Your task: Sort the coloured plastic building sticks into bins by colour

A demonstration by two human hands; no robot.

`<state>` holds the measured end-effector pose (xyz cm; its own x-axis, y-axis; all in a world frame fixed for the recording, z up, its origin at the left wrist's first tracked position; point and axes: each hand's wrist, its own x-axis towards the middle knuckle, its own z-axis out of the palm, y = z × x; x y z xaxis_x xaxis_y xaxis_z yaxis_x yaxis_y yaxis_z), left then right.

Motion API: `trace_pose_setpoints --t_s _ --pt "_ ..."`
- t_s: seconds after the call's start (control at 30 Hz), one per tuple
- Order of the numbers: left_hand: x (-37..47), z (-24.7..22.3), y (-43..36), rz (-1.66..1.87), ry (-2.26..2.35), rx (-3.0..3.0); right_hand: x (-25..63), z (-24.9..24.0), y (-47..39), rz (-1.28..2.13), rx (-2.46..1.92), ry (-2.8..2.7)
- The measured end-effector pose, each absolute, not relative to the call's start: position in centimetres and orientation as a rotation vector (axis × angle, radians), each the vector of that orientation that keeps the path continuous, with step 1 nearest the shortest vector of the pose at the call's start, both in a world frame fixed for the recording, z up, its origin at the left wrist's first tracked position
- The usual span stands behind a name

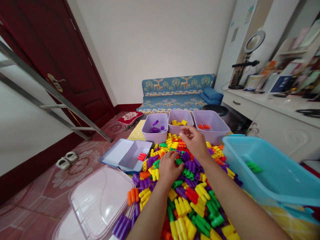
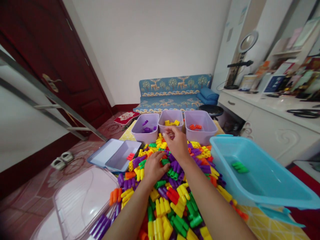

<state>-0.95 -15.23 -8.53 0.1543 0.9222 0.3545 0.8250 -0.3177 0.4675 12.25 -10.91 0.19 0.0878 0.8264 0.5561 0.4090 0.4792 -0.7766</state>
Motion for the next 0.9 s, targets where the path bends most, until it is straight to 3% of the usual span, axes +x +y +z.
trace_pose_setpoints --t_s 0.17,0.33,0.73,0.9 --pt "-0.9 -8.6 -15.2 0.896 1.742 2.251 16.5 -5.0 -12.0 0.39 -1.491 -1.823" --pt "-0.9 -8.8 -15.2 0.888 1.731 2.248 16.7 -7.7 -11.9 0.562 -1.512 -1.905" --pt "-0.9 -9.9 -14.9 1.245 1.814 2.022 15.4 -7.6 -13.7 0.814 -1.308 -1.6" --pt "-1.1 -10.5 -14.6 1.213 1.821 2.069 16.2 -5.1 -14.7 0.886 -1.328 -1.846"
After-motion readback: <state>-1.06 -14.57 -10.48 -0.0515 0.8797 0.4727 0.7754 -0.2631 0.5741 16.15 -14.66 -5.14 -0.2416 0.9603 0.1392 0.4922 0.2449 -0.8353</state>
